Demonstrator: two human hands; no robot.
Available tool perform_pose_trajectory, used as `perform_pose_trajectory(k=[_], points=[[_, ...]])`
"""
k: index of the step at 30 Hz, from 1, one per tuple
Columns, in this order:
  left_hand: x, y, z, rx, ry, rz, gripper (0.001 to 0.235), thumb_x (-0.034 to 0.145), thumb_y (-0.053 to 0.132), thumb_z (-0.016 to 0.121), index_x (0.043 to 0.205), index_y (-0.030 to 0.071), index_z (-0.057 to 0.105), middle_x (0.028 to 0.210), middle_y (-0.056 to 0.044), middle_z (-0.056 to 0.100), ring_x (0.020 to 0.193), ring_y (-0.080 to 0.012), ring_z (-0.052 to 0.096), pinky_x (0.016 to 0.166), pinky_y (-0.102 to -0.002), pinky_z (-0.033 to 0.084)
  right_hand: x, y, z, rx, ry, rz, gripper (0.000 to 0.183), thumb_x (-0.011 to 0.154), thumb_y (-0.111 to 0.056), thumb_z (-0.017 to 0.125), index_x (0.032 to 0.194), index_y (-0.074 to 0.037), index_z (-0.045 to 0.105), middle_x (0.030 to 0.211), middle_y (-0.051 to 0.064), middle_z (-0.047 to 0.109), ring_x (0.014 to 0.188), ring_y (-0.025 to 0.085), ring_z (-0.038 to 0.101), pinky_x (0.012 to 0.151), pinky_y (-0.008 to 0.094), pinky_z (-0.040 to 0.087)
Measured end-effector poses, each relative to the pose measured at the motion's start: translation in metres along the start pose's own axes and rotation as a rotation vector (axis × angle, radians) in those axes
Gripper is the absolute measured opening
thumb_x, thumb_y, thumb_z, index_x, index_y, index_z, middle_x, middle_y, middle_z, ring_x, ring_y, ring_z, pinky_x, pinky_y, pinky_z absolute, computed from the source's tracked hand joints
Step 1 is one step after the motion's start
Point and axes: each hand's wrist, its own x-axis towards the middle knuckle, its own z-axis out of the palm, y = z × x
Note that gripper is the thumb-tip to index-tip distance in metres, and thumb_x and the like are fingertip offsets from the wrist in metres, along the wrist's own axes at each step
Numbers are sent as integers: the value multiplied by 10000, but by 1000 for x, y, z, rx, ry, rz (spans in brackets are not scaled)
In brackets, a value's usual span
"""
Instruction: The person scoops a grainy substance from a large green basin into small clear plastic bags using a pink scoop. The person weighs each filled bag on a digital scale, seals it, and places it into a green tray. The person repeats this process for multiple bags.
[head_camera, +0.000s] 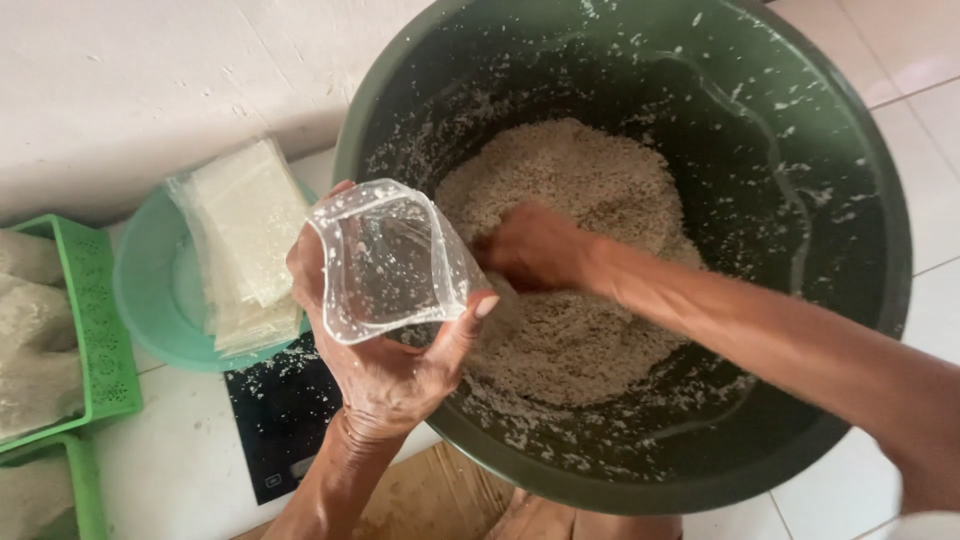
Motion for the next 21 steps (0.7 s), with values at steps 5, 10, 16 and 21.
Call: perform_pose_trajectory(k=[5, 10, 16, 21], points=[[7, 8, -4, 435, -27, 101, 948, 808, 400, 809, 1464, 36, 230, 1358, -169, 393, 1282, -322, 510, 1097, -473, 504, -53, -19, 11, -128, -107, -217, 219, 913, -137, 693, 1122, -95, 638, 693, 57, 655, 556, 237, 587, 560, 349, 533], [7, 2, -7, 509, -55, 223, 957, 860, 385, 831, 1489, 45, 195, 1369, -204, 375, 1293, -367, 500, 1082, -502, 530, -73, -7, -20, -436, -73, -70, 111, 905, -135, 731, 980, -115, 653, 681, 39, 560, 561, 169, 525, 552, 296, 500], [9, 10, -5, 525, -80, 154, 973, 838, 404, 823, 1477, 20, 198, 1365, -221, 361, 1285, -379, 506, 1071, -497, 502, -55, 10, -54, -5, 138, 606, 235, 1011, -122, 583, 783, -138, 527, 553, -11, 421, 427, 101, 412, 414, 239, 395], [11, -5, -5, 567, -139, 242, 1011, 874, 458, 794, 1536, 83, 127, 1397, -226, 372, 1325, -363, 483, 1081, -517, 547, -54, 109, 8, -273, 170, 620, 220, 900, 96, 509, 946, -119, 518, 537, -3, 468, 432, 149, 398, 356, 304, 307]])
